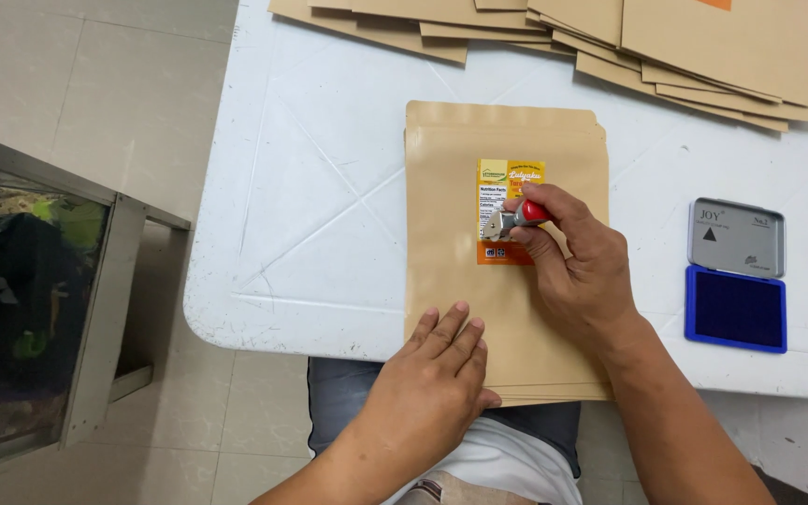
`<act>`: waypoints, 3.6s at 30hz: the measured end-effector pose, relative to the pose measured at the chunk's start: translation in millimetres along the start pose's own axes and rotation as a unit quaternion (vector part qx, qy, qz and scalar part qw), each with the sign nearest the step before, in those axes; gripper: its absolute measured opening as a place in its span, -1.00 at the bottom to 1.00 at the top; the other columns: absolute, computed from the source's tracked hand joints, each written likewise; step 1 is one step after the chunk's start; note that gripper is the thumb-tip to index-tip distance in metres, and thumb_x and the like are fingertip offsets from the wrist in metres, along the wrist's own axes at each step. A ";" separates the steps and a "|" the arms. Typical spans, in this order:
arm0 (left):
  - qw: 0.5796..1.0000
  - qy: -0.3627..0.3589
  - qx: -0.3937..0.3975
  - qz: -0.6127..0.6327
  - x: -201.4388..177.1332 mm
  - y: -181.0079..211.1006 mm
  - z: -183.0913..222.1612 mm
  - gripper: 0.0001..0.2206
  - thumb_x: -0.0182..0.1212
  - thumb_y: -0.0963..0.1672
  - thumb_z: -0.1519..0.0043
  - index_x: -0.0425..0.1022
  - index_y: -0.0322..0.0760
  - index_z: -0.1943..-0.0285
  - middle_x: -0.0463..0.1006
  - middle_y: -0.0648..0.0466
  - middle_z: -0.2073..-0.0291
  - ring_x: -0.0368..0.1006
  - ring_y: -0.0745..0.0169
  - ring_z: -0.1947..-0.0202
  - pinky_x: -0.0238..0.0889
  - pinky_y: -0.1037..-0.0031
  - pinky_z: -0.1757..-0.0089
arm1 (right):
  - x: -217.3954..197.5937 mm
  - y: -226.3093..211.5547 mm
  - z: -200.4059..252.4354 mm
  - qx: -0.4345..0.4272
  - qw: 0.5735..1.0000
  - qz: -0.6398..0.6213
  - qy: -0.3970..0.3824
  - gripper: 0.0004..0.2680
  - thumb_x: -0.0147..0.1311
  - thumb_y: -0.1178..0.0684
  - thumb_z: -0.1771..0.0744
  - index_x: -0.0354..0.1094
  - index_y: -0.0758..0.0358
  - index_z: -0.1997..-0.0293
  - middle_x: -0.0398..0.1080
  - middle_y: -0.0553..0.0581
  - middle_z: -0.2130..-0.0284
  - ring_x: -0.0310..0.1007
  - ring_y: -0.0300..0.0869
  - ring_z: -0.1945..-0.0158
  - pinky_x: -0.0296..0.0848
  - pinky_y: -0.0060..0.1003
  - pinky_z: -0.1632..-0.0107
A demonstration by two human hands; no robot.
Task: Manually stamping paper bags with a date or batch code using an ink pad and a hand stamp.
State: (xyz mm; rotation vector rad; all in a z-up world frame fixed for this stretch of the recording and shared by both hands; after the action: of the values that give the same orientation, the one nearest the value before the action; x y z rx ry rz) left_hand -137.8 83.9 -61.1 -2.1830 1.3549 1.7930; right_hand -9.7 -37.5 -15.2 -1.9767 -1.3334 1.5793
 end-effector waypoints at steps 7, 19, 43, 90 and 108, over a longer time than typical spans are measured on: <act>1.000 0.005 -0.002 0.000 1.6 0.0 -0.2 -0.52 0.38 0.01 -0.19 0.56 -0.55 -0.06 0.52 -0.30 -0.18 0.30 -0.41 -0.33 0.11 -0.17 -0.27 | 2.8 4.3 1.9 -0.008 1.000 0.008 -0.011 -0.72 0.07 0.28 -0.41 0.24 0.25 -0.29 0.52 0.18 -0.05 0.54 -0.06 -0.17 0.54 -0.19 -0.25; 1.000 -0.005 -0.002 0.004 -1.9 1.2 -0.7 -0.55 0.29 0.00 -0.28 0.53 -0.57 -0.09 0.51 -0.31 -0.20 0.27 -0.42 -0.35 0.08 -0.18 -0.29 | 8.9 9.0 4.1 -0.021 1.000 -0.004 -0.017 -0.73 0.06 0.28 -0.42 0.23 0.20 -0.28 0.49 0.19 -0.04 0.54 -0.03 -0.16 0.58 -0.20 -0.20; 0.998 -0.044 -0.016 -0.030 9.8 6.9 -3.6 -0.52 0.24 0.02 -0.29 0.50 -0.59 -0.09 0.49 -0.36 -0.20 0.26 -0.45 -0.35 0.08 -0.17 -0.29 | 11.8 2.9 8.1 -0.133 0.990 0.052 0.013 -0.76 0.05 0.25 -0.43 0.22 0.37 -0.27 0.50 0.25 -0.06 0.50 0.12 -0.12 0.51 -0.01 -0.29; 0.993 -0.112 -0.025 0.023 4.2 21.1 -43.8 -0.45 0.23 0.03 -0.31 0.35 -0.56 -0.25 0.47 -0.33 -0.19 0.29 -0.38 -0.32 0.11 -0.03 -0.27 | -88.7 64.3 165.5 0.258 0.718 -0.629 0.149 -0.60 0.19 0.04 -0.40 0.15 0.26 -0.38 0.51 0.37 0.10 0.36 0.53 -0.24 0.51 0.00 -0.16; 0.996 -0.038 -0.072 -0.028 6.7 28.1 -47.4 -0.43 0.34 0.04 -0.21 0.36 -0.52 -0.19 0.50 -0.25 -0.09 0.35 -0.32 -0.26 0.18 0.02 -0.23 | -74.8 43.3 177.7 0.218 0.703 -0.662 0.140 -0.63 0.18 0.11 -0.41 0.17 0.31 -0.36 0.48 0.45 0.11 0.40 0.24 -0.14 0.24 0.40 -0.30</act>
State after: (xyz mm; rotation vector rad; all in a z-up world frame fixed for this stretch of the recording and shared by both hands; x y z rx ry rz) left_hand -117.5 38.6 -36.4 -2.1707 1.1736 1.9876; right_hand -143.1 -175.0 -63.6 -0.4984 -1.4369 0.6665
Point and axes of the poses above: each hand's wrist, its own z-axis away from the middle knuckle, its own x-axis out of the palm, y = z × x, the point moved 8 cm from there along -z, towards the middle knuckle
